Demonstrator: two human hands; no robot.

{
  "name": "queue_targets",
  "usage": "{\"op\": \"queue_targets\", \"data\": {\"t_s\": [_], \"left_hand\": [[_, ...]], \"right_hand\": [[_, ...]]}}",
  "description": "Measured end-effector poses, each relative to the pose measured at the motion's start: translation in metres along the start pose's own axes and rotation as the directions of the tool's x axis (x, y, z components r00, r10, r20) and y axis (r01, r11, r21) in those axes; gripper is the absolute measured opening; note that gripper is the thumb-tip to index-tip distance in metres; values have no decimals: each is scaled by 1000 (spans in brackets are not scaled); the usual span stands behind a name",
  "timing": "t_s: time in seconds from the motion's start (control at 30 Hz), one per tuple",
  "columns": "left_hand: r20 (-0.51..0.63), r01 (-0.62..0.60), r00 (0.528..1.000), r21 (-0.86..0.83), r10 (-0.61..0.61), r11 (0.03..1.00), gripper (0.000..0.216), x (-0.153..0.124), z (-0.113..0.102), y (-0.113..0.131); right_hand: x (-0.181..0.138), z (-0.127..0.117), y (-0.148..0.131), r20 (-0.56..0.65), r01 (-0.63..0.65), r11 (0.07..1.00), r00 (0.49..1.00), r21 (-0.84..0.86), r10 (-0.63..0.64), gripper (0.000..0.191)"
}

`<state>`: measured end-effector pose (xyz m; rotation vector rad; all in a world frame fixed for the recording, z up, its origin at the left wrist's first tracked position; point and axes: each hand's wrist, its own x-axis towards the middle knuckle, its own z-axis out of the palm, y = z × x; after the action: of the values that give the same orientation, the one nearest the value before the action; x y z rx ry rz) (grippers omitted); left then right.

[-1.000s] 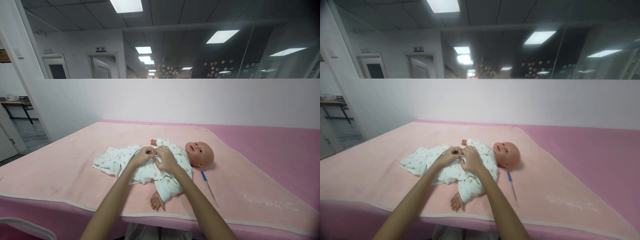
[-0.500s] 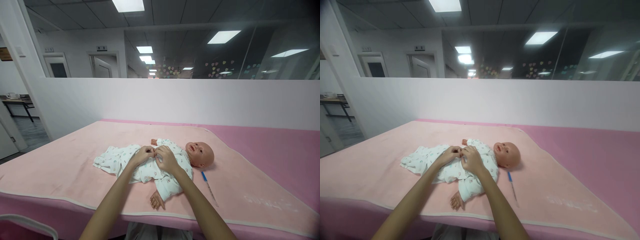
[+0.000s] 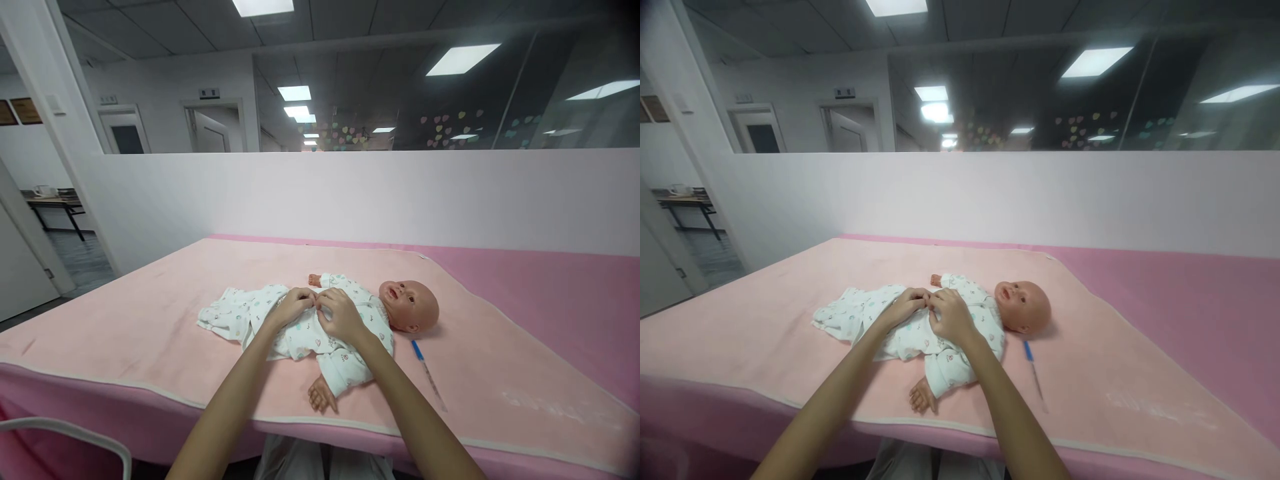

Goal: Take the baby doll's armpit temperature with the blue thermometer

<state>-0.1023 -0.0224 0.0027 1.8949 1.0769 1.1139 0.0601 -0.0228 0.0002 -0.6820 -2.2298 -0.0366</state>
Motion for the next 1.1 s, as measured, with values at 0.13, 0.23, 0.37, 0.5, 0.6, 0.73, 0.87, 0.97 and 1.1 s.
{"op": "queue_targets", "data": {"t_s": [0.13,0.23,0.37,0.5,0.6,0.73,0.87,0.97,1.1], "left_hand": [[-13,17,1000,-3,-17,1000,14,0,0,0],[-19,14,1000,-25,-15,1000,13,0,1,-1],[-16,-1,1000,-30,0,1000,14,1,1,-2],[-18,1,1000,-26,-2,1000,13,1,1,-1],[-16,6,1000,-23,-6,1000,13,0,1,0],[-13,-8,1000,-12,8,1000,14,0,1,-1],[-9,-18,1000,4,18,1000,14,0,1,1],[-6,-14,1000,6,14,1000,15,0,1,3],[-9,-19,1000,9,19,1000,14,-1,1,3]], "right_hand": [[0,0,0,-4,15,1000,1000,-5,-15,15],[0,1,1,0,23,1000,1000,-1,-23,17],[-1,2,2,4,21,1000,1000,10,-21,17],[-1,2,2,11,13,1000,1000,11,-13,17],[0,1,1,16,11,1000,1000,3,-11,16],[0,-1,-1,10,-3,1000,1000,-13,3,14],[0,-7,-7,-4,-10,1000,1000,-22,10,14],[0,-13,-11,-11,-8,1000,1000,-17,8,15],[1,-15,-13,-24,-3,1000,1000,-3,3,12]]}}
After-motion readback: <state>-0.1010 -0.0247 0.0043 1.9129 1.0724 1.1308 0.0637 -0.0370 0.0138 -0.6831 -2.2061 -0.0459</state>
